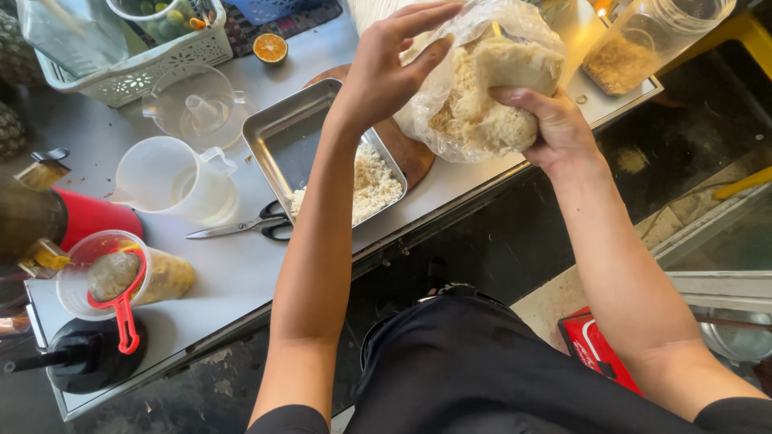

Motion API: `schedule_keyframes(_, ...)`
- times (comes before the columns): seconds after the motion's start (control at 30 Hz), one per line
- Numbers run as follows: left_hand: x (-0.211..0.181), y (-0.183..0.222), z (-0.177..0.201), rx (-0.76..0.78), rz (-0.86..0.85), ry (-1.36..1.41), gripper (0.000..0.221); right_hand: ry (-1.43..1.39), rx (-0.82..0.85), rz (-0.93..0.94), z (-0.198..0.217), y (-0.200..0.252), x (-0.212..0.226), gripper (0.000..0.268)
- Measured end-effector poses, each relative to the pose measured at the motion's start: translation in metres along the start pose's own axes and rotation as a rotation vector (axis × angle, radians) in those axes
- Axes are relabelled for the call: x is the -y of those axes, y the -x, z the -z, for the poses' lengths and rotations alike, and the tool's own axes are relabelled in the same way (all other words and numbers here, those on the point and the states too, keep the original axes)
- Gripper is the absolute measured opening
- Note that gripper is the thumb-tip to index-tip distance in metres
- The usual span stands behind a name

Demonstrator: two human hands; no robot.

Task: The person unties a large plastic bag of shredded food, pulls portions of it out by hand, and fills a metal tray with the shredded material.

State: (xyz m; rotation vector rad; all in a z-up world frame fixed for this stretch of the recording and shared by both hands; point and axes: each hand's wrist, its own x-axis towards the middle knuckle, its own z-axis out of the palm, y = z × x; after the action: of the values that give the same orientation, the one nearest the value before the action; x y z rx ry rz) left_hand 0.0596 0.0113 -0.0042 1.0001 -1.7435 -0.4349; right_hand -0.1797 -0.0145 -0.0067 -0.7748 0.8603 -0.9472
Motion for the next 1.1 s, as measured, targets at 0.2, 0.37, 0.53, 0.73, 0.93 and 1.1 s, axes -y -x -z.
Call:
schedule_keyframes(0.2,-0.024,0.095,0.026,-0.469,0.276,0.066,0.027,0.041,0.131,-0.125,-0.020,0.017,-0.016,0.065)
schedule_keyframes(0.37,-0.013,0.196,0.023,-0.866,0.742,-0.179,0.026,0.167,0.227,-0.059,-0.069,0.004,-0.066,0.046)
schedule_keyframes(0.53,-0.012,0.245,-0.002,-0.884,0.873,-0.364,0.037,0.362,0.301,-0.193,-0.142,-0.021,-0.116,0.062)
schedule_keyframes(0.73,-0.018,0.257,-0.019,-0.772,0.900,-0.386,0.053,0.508,0.384,-0.109,-0.172,-0.054,-0.178,0.058)
schedule_keyframes(0.93,-0.008,0.268,-0.021,-0.748,0.863,-0.384,0.055,1.055,0.363,0.243,-0.176,-0.064,-0.220,0.089)
schedule_keyframes(1.1,-0.009,0.269,-0.017,-0.717,0.872,-0.367,0.054,1.402,0.402,0.452,-0.162,-0.073,-0.251,0.109)
